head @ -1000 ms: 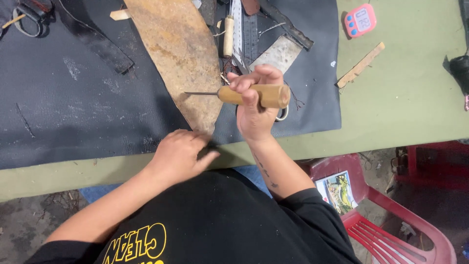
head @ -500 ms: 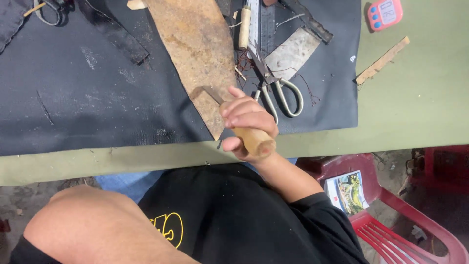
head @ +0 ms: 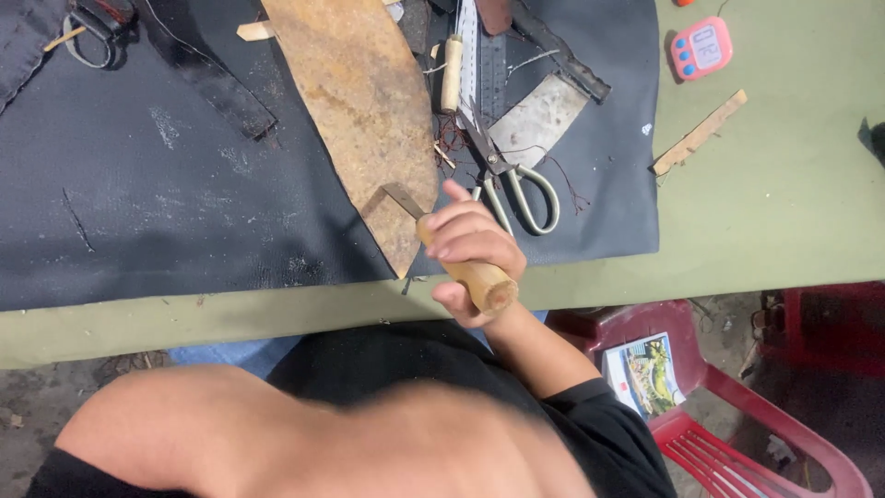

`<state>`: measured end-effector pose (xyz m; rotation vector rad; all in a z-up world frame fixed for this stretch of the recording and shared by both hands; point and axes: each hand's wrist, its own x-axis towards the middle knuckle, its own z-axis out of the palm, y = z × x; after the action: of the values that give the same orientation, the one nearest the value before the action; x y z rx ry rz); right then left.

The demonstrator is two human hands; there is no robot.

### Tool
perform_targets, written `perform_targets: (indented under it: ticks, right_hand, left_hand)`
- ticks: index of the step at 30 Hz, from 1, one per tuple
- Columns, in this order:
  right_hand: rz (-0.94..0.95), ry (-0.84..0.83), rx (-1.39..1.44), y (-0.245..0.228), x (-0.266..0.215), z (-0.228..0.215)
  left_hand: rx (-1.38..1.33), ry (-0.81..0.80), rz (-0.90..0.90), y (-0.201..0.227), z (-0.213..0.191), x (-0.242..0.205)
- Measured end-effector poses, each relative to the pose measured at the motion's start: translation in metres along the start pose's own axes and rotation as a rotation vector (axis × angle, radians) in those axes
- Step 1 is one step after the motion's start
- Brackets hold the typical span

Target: The person is using a metal file to scrape and thin the surface of a piece of leather on a workshop table.

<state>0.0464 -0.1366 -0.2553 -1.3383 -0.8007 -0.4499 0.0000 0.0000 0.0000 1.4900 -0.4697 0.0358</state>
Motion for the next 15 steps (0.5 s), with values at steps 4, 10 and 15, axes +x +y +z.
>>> perform_targets:
  ticks: [4, 10, 15]
  right_hand:
    - [0.056, -0.073, 0.063, 0.013, -0.005, -0.019]
    - [0.049, -0.083, 0.023, 0.01, -0.026, -0.003]
    - [-0.058, -0.24, -0.133, -0.008, -0.059, 0.006]
  left_hand:
    - [0.071, 0.104, 0.005, -0.156, -0.044, -0.047]
    - [0.772, 0.114, -0.054, -0.363, -0.103, -0.07]
    - [1.089, -0.04, -0.084, -0.36, -0.084, -0.076]
